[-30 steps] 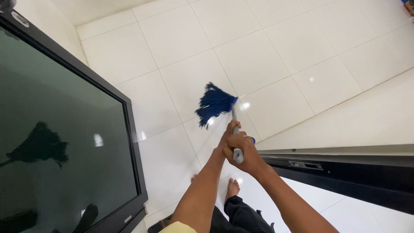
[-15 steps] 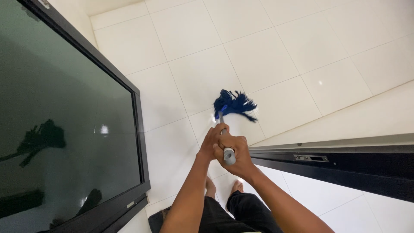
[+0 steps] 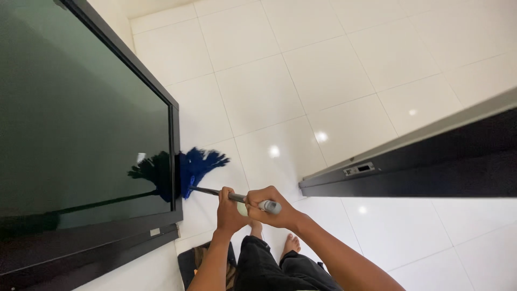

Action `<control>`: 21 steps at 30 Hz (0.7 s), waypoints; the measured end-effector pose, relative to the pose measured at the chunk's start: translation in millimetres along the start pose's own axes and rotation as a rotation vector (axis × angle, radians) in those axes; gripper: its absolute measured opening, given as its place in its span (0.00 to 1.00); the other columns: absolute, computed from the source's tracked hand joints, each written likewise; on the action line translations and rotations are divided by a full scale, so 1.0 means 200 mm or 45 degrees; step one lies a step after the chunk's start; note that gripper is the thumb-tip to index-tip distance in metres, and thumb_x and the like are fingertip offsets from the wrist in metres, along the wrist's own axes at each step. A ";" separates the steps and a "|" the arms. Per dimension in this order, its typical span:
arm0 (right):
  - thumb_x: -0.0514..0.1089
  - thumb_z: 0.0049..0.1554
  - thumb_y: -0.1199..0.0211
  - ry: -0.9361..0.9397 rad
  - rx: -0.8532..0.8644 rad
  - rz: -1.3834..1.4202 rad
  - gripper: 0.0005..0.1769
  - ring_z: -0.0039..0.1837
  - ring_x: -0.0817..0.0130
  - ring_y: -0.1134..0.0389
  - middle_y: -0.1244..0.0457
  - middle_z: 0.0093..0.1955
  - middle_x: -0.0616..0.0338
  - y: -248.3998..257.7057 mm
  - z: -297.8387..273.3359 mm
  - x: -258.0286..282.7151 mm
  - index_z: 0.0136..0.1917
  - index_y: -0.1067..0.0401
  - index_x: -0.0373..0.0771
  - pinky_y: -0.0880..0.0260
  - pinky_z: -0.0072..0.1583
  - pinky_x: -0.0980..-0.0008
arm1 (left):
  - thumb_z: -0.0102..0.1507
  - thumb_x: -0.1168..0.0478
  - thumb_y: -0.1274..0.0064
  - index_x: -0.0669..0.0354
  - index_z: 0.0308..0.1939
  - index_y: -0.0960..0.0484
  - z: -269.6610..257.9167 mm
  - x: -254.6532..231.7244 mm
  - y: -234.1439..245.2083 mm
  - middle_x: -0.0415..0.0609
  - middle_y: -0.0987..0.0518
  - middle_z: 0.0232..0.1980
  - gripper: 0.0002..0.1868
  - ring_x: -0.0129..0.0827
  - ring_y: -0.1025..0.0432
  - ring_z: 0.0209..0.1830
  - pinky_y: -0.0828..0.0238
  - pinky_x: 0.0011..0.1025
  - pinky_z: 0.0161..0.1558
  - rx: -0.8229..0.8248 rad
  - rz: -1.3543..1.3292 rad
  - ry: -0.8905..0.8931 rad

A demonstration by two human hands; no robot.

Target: The person mops the white tiled floor by hand using a mop and a bottle of cleaning liquid, moving across the room and into the corners.

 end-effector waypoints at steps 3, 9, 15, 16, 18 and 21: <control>0.34 0.53 0.38 0.051 0.008 -0.081 0.18 0.35 0.73 0.44 0.44 0.31 0.60 0.05 -0.20 0.05 0.30 0.47 0.35 0.38 0.41 0.71 | 0.45 0.55 0.28 0.62 0.37 0.32 -0.12 -0.06 -0.18 0.52 0.40 0.49 0.29 0.49 0.40 0.53 0.33 0.39 0.48 -0.136 -0.097 -0.088; 0.31 0.48 0.36 0.059 -0.111 -0.520 0.16 0.30 0.64 0.45 0.43 0.26 0.56 0.13 -0.41 0.25 0.28 0.43 0.34 0.41 0.38 0.66 | 0.61 0.58 0.42 0.53 0.51 0.38 -0.02 -0.14 -0.59 0.48 0.38 0.52 0.21 0.39 0.34 0.48 0.32 0.34 0.51 -0.042 -0.934 0.380; 0.32 0.49 0.36 0.104 -0.434 -0.770 0.13 0.31 0.64 0.41 0.42 0.26 0.55 0.27 -0.41 0.37 0.28 0.38 0.34 0.40 0.36 0.66 | 0.63 0.66 0.50 0.49 0.51 0.37 0.15 -0.44 -0.83 0.43 0.36 0.47 0.16 0.29 0.34 0.46 0.33 0.26 0.49 0.181 -1.224 -0.021; 0.32 0.49 0.36 0.079 -0.476 -0.772 0.14 0.30 0.65 0.41 0.42 0.26 0.55 0.27 -0.42 0.35 0.28 0.38 0.35 0.40 0.36 0.66 | 0.64 0.66 0.51 0.50 0.51 0.36 0.16 -0.47 -0.87 0.43 0.36 0.47 0.14 0.28 0.34 0.46 0.34 0.26 0.49 0.185 -1.322 -0.077; 0.32 0.50 0.36 0.050 -0.558 -0.760 0.16 0.29 0.67 0.41 0.42 0.25 0.56 0.23 -0.40 0.31 0.27 0.39 0.36 0.41 0.36 0.66 | 0.66 0.65 0.51 0.52 0.50 0.33 0.13 -0.45 -0.84 0.42 0.33 0.47 0.10 0.27 0.34 0.47 0.35 0.25 0.52 0.238 -1.357 -0.199; 0.28 0.44 0.35 0.266 -0.582 -1.004 0.16 0.30 0.61 0.49 0.45 0.23 0.56 0.09 -0.36 0.33 0.24 0.40 0.37 0.42 0.45 0.60 | 0.69 0.64 0.53 0.56 0.48 0.28 0.05 -0.44 -0.74 0.41 0.30 0.48 0.05 0.25 0.34 0.49 0.37 0.24 0.56 0.325 -1.402 -0.388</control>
Point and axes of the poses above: each hand's wrist, its own z-axis towards the middle knuckle, its own y-axis out of the back of the hand, x = y × z, the point moved 10 cm from there along z, towards the middle knuckle
